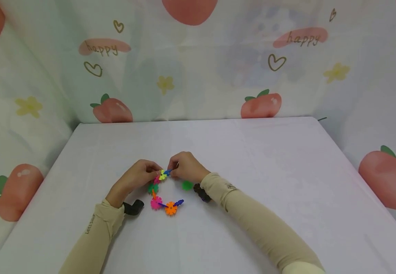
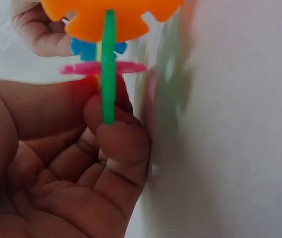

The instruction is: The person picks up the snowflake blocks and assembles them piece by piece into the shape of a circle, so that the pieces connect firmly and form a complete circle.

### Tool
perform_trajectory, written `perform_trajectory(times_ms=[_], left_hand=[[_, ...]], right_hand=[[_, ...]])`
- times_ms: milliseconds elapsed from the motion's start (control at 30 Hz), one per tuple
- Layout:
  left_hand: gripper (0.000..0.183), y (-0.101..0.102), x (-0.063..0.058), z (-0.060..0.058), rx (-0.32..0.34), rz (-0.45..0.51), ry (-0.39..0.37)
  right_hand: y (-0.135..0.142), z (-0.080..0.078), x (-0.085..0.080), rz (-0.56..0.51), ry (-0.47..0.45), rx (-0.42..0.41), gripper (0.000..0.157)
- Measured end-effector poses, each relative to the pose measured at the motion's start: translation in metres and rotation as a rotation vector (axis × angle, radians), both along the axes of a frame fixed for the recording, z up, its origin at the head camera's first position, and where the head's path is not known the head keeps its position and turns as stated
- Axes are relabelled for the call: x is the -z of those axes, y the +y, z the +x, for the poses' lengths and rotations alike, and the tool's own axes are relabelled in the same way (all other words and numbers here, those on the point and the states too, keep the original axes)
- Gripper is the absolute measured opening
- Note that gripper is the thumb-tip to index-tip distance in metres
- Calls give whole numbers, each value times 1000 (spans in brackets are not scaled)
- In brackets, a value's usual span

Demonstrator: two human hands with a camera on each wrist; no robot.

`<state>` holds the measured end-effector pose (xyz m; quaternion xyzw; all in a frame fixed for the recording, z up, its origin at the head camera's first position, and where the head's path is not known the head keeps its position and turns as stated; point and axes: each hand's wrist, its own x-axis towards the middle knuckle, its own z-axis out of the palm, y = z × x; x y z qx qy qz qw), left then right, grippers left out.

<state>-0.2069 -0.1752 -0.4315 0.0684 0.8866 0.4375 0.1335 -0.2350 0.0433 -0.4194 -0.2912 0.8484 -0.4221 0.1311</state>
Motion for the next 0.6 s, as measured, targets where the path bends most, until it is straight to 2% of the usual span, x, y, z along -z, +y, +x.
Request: perform_trajectory(times_ms=[133,400,600], left_hand=[[17,0,0,-1,-9,-1,18],[19,0,-1,0,-22,11,-29],[21,-6,-3,1,-33,42,-64]], right_hand=[[-3,-1,1,10,60,-17,10],[-2,-4,5,38,-5,23,9],[5,-4,2,66,-11,33,11]])
